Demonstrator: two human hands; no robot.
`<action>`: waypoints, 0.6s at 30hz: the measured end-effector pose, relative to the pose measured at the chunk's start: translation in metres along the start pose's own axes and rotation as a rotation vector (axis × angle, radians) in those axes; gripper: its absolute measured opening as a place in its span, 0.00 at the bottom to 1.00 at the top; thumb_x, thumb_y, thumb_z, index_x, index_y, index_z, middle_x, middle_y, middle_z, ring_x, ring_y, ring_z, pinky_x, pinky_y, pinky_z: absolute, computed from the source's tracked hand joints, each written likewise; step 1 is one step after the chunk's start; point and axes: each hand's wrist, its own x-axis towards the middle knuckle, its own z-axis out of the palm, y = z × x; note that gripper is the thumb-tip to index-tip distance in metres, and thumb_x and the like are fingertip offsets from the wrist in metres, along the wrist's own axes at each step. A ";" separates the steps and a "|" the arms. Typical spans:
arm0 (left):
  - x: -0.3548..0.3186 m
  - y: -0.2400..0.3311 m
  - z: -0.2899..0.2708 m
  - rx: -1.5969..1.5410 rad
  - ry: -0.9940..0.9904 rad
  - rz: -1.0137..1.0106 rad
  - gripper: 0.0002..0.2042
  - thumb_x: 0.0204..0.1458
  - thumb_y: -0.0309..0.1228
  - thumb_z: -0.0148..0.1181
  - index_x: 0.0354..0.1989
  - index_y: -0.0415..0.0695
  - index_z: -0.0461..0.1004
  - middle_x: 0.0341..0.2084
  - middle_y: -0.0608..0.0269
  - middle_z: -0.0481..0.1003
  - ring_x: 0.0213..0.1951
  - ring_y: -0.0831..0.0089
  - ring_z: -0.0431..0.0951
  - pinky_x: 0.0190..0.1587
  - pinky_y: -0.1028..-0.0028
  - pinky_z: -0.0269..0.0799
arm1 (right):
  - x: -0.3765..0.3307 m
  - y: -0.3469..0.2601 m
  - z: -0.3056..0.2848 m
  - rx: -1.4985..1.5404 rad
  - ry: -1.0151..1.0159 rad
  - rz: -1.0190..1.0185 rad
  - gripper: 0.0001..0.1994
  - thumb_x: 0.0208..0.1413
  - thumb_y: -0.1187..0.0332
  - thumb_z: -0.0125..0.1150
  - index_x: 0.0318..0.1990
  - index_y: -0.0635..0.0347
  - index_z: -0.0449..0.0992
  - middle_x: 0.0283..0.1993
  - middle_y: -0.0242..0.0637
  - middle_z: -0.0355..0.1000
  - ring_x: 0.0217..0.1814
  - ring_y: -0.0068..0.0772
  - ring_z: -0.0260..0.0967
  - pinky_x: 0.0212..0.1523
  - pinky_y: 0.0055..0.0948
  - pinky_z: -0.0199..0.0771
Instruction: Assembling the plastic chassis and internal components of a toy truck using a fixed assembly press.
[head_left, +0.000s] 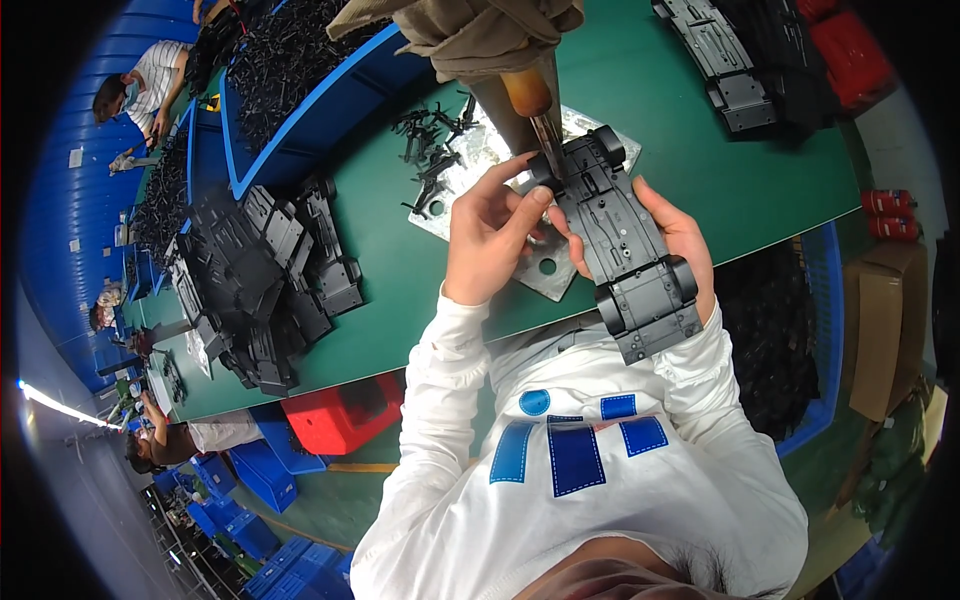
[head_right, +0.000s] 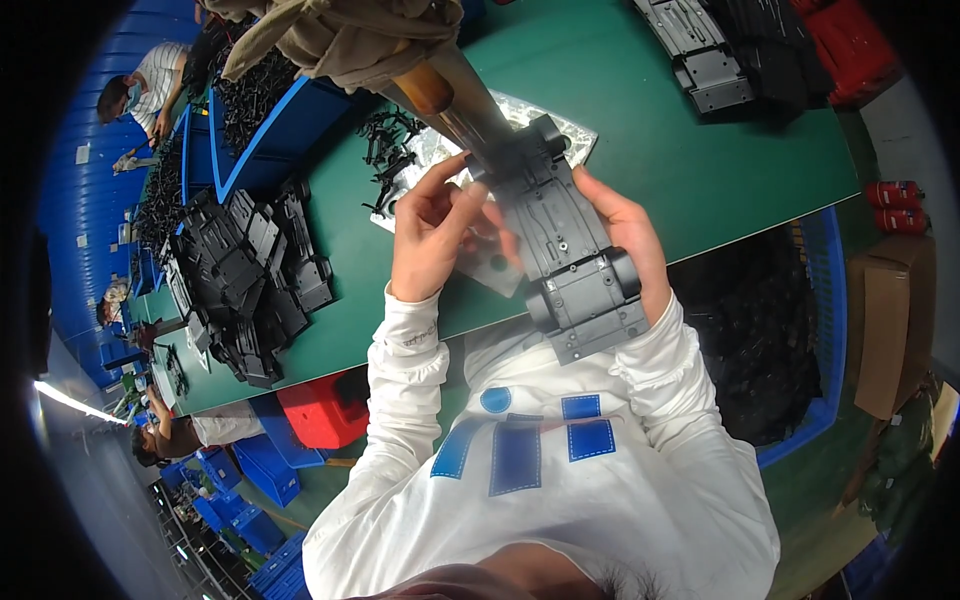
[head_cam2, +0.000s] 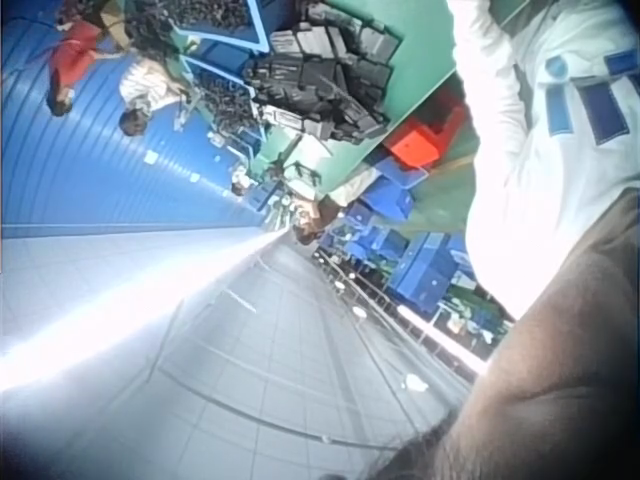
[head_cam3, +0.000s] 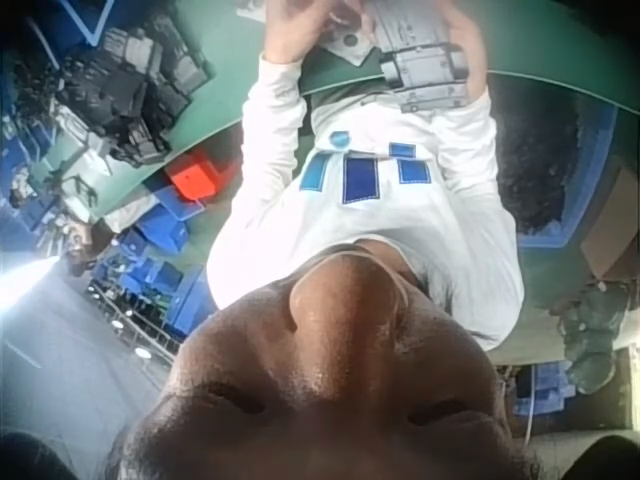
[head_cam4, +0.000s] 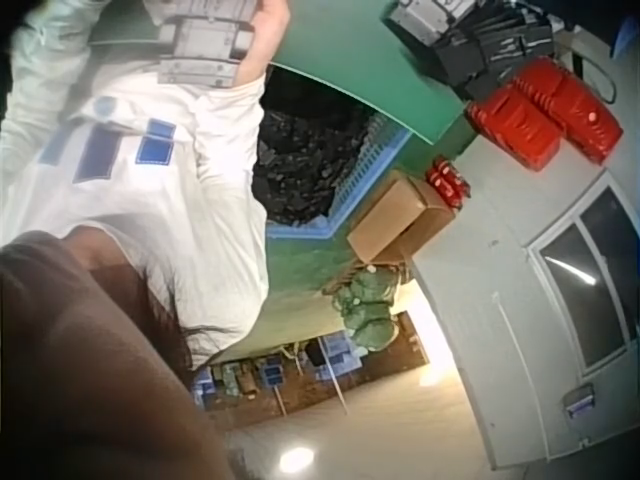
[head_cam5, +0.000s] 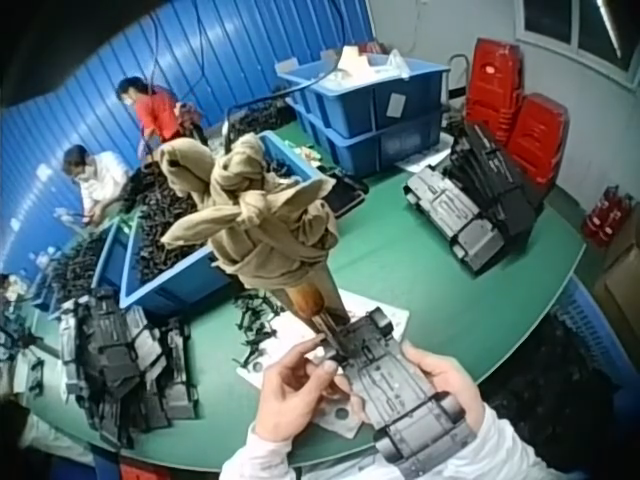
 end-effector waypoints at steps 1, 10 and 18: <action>0.000 0.000 0.000 0.000 -0.001 0.003 0.23 0.60 0.33 0.62 0.61 0.33 0.70 0.23 0.65 0.80 0.24 0.83 0.75 0.22 0.83 0.66 | 0.000 0.000 -0.001 -0.017 -0.002 -0.005 0.27 0.72 0.55 0.43 0.66 0.70 0.62 0.61 0.59 0.68 0.61 0.50 0.71 0.55 0.46 0.79; 0.001 -0.001 0.000 0.016 -0.007 -0.008 0.23 0.60 0.34 0.63 0.60 0.33 0.70 0.23 0.64 0.80 0.24 0.83 0.74 0.22 0.82 0.65 | 0.000 -0.001 -0.002 0.010 -0.021 0.014 0.26 0.72 0.56 0.42 0.66 0.72 0.61 0.61 0.59 0.68 0.62 0.50 0.70 0.56 0.45 0.78; 0.000 -0.001 0.000 0.002 -0.005 -0.006 0.23 0.60 0.34 0.62 0.60 0.33 0.70 0.23 0.65 0.80 0.24 0.83 0.74 0.23 0.82 0.65 | -0.001 0.000 0.000 0.014 -0.017 0.000 0.26 0.72 0.56 0.42 0.66 0.72 0.61 0.62 0.59 0.68 0.63 0.51 0.69 0.57 0.46 0.77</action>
